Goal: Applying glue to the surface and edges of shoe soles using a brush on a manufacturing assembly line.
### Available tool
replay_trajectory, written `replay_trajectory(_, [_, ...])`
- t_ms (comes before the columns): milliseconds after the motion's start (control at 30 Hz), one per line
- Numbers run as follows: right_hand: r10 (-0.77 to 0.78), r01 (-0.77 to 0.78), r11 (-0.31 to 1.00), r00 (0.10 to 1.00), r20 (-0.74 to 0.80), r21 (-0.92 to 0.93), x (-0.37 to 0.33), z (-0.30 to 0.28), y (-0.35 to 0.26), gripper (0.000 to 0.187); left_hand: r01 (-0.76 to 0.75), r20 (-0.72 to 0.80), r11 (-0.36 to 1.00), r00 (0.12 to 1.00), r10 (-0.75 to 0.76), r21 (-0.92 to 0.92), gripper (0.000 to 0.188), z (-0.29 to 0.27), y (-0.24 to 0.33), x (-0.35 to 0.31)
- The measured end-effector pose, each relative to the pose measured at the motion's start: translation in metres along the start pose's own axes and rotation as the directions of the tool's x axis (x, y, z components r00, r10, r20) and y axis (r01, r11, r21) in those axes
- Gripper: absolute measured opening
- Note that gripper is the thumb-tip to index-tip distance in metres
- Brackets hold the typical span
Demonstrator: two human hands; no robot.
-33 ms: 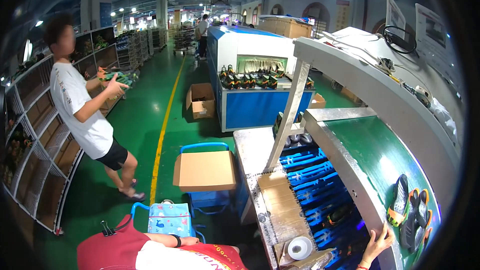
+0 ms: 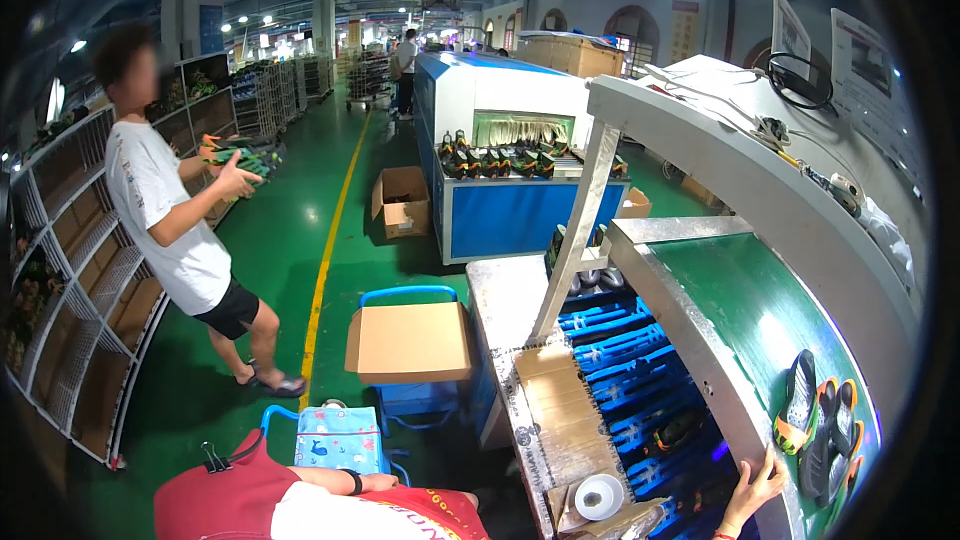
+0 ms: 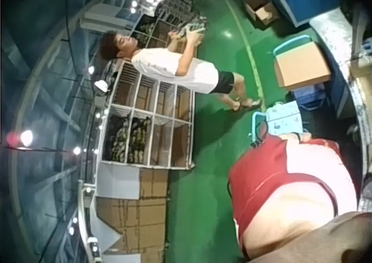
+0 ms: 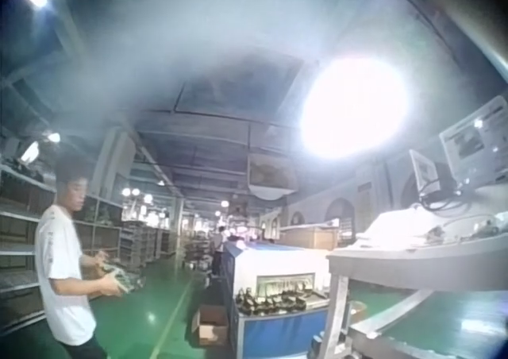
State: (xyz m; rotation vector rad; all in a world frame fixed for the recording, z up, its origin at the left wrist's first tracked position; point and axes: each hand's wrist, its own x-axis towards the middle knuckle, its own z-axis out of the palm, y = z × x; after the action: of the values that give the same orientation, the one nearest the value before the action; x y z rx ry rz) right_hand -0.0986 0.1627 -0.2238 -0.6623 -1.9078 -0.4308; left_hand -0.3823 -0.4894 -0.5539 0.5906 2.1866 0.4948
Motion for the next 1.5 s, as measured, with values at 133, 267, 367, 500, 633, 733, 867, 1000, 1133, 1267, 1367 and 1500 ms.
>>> replay_trajectory(133, [-0.007, 0.007, 1.0, 1.0, -0.002, 0.005, 0.0, -0.002, -0.001, 0.064, 0.004, 0.005, 1.0, 1.0, -0.003, -0.018, 0.037, -0.007, 0.015, -0.005])
replay_trajectory(267, [-0.013, 0.013, 1.0, 1.0, 0.007, 0.009, 0.001, -0.003, -0.002, 0.065, 0.024, 0.043, 1.0, 0.999, -0.025, 0.002, 0.039, -0.014, 0.026, -0.003])
replay_trajectory(367, [-0.005, 0.005, 1.0, 1.0, 0.017, 0.013, 0.001, -0.005, -0.003, 0.062, 0.017, 0.054, 0.999, 0.998, -0.02, 0.046, 0.04, -0.016, 0.026, 0.004])
replay_trajectory(500, [0.023, -0.023, 1.0, 0.998, 0.063, -0.001, 0.0, -0.007, -0.005, 0.058, 0.004, 0.061, 0.997, 0.998, -0.009, 0.073, 0.037, -0.014, 0.023, 0.016])
replay_trajectory(633, [0.034, -0.034, 0.999, 0.998, 0.055, -0.002, 0.001, -0.008, -0.007, 0.059, -0.02, 0.067, 0.998, 0.998, 0.016, 0.064, 0.035, -0.014, 0.024, 0.018])
replay_trajectory(733, [0.049, -0.049, 0.999, 0.997, 0.057, 0.002, 0.0, -0.009, -0.008, 0.059, 0.017, 0.057, 0.996, 0.998, -0.022, 0.09, 0.035, -0.017, 0.032, 0.011])
replay_trajectory(867, [0.033, -0.033, 0.999, 0.997, 0.069, -0.001, -0.002, -0.007, -0.005, 0.058, 0.008, 0.104, 0.992, 0.994, -0.021, 0.124, 0.035, -0.022, 0.041, -0.002])
replay_trajectory(1000, [0.017, -0.017, 1.0, 0.998, 0.057, 0.001, -0.002, -0.004, -0.002, 0.056, 0.007, 0.041, 0.996, 0.999, -0.01, 0.088, 0.036, -0.018, 0.038, -0.009])
replay_trajectory(1133, [0.005, -0.005, 1.0, 0.998, 0.057, 0.004, 0.0, -0.005, -0.001, 0.056, 0.032, 0.008, 0.999, 0.999, -0.032, 0.007, 0.037, -0.01, 0.029, -0.007])
replay_trajectory(1267, [-0.002, 0.002, 1.0, 0.999, 0.045, 0.01, 0.001, -0.006, -0.001, 0.057, 0.036, 0.024, 0.999, 0.999, -0.036, -0.001, 0.037, -0.007, 0.025, -0.007])
replay_trajectory(1367, [-0.01, 0.009, 1.0, 0.999, 0.04, 0.017, 0.001, -0.005, -0.001, 0.058, 0.041, 0.022, 0.999, 0.999, -0.041, -0.002, 0.038, -0.007, 0.022, -0.006])
replay_trajectory(1500, [0.0, 0.0, 1.0, 0.999, 0.036, 0.009, 0.0, -0.004, 0.0, 0.059, -0.01, 0.031, 0.999, 0.999, 0.009, 0.038, 0.038, -0.003, 0.01, 0.0])
